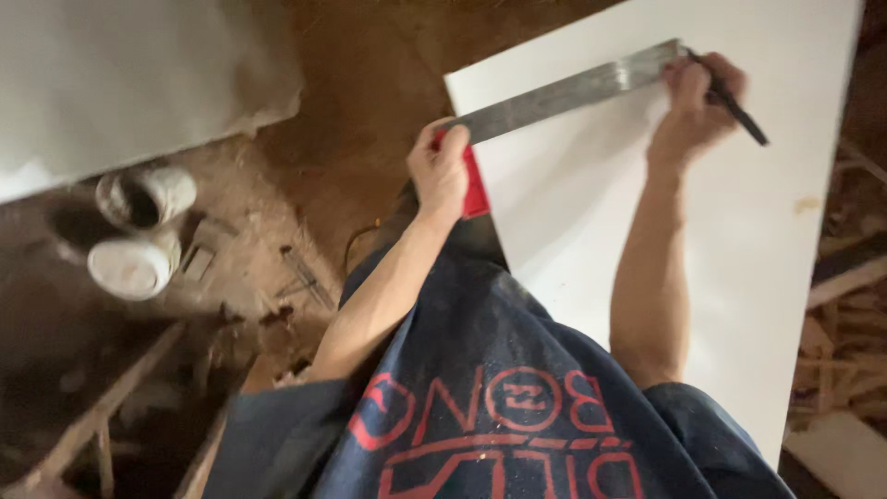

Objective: The person measures a large white panel with a tape measure, repositions the panel, and then uses a metal square and pencil to mark a straight line on the surface.

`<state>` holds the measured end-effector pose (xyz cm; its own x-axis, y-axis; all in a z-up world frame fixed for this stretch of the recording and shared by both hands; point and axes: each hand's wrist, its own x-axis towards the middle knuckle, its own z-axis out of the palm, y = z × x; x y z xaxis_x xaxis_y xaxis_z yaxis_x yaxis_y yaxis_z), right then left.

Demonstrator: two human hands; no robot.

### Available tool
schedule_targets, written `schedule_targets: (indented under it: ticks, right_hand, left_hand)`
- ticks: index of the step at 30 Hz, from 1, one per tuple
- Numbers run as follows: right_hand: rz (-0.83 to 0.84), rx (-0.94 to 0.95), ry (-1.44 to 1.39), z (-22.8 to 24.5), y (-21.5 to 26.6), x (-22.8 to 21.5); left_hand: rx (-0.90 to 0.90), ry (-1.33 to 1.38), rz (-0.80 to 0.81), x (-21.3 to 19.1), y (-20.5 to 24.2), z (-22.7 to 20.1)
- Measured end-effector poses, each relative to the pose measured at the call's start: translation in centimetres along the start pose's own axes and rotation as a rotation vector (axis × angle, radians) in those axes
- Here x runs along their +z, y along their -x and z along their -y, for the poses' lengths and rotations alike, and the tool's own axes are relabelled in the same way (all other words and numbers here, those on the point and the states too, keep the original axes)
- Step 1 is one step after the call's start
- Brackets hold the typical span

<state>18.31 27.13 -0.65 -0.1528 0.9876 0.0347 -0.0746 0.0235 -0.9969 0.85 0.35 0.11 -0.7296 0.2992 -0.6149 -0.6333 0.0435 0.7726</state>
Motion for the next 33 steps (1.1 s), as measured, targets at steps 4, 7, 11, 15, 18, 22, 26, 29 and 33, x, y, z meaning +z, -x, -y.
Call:
schedule_targets:
  ticks: [4, 7, 11, 15, 18, 22, 26, 29, 33]
  right_hand:
    - [-0.014, -0.002, 0.066, -0.2, 0.3, 0.7]
    - [-0.024, -0.003, 0.176, 1.3, 0.9, 1.5]
    - [0.0, -0.005, 0.25, 2.6, 0.9, 2.2]
    - [0.049, -0.035, 0.285, 3.3, 0.6, 2.6]
    - [0.017, -0.087, 0.359, 3.1, 0.7, 2.3]
    - [0.078, -0.201, 0.469, 3.2, 0.5, 2.5]
    - [0.062, -0.193, 0.503, 3.6, 0.7, 2.3]
    - [0.097, -0.252, 0.517, 3.7, 0.5, 2.2]
    - [0.062, -0.256, 0.632, 3.7, 0.5, 2.1]
  left_hand:
    - [0.064, -0.054, 0.002, -0.3, -0.1, 0.0]
    - [0.032, 0.044, 0.031, -0.4, -0.1, -0.3]
    - [-0.01, 0.124, 0.024, -0.1, -0.2, -0.1]
    - [-0.027, 0.131, 0.008, -0.2, -0.3, -0.4]
    - [-0.067, 0.131, 0.0, -0.1, -0.2, -0.4]
    - [-0.031, 0.138, 0.022, 0.3, -0.1, -1.1]
    - [-0.035, 0.132, 0.032, 0.6, 0.5, -2.2]
    - [-0.131, 0.048, -0.011, 0.8, 0.7, -2.8]
    - [-0.098, 0.089, 0.008, 0.8, 0.7, -2.7]
